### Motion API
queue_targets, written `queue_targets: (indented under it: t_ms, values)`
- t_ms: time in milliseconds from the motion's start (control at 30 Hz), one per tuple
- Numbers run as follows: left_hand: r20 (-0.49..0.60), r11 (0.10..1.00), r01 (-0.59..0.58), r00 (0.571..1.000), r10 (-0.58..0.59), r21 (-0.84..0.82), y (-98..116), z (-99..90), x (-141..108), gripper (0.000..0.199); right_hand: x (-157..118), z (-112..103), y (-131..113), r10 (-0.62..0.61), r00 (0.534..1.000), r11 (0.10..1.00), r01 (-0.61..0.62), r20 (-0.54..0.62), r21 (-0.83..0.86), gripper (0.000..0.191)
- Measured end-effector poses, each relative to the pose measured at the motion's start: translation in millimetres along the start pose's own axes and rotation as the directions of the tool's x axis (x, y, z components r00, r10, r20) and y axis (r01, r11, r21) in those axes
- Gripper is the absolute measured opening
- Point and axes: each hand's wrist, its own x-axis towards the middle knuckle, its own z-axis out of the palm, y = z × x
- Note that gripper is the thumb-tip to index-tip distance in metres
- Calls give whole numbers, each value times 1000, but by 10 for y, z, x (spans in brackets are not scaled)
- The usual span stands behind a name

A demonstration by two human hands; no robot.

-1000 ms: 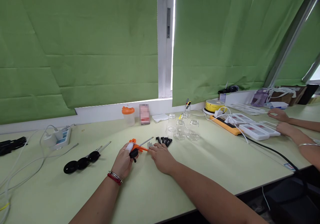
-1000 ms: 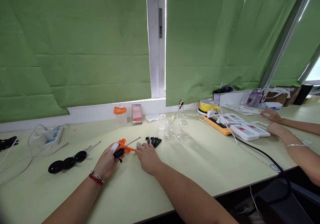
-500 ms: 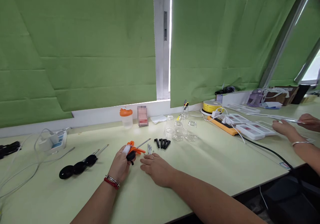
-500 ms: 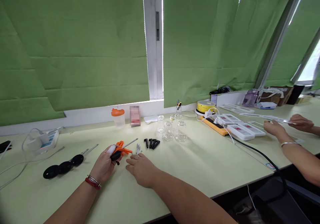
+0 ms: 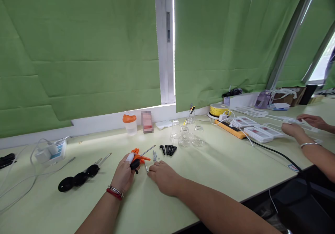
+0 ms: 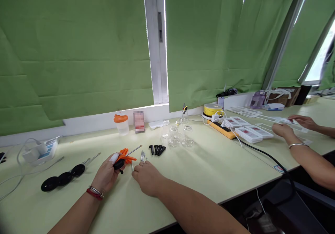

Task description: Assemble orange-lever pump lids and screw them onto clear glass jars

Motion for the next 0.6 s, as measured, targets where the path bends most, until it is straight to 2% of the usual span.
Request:
queue_targets:
  t_ms: [133,400,600]
  values:
    - [7,1000,13,1000,-13,2,-8,-12,8,20,85,2,7,-30,1000,1000,30,-6,-10,38]
    - [-10,1000,23,1000,-22,7,5,-4,2,21,40,-54,-17,-197,979,978,201,59,-63,12]
    - [2,998,38,999,-38,-47,-23,46,-17,21,-14,-112,-155,-285,955,944,295,86,-149,10]
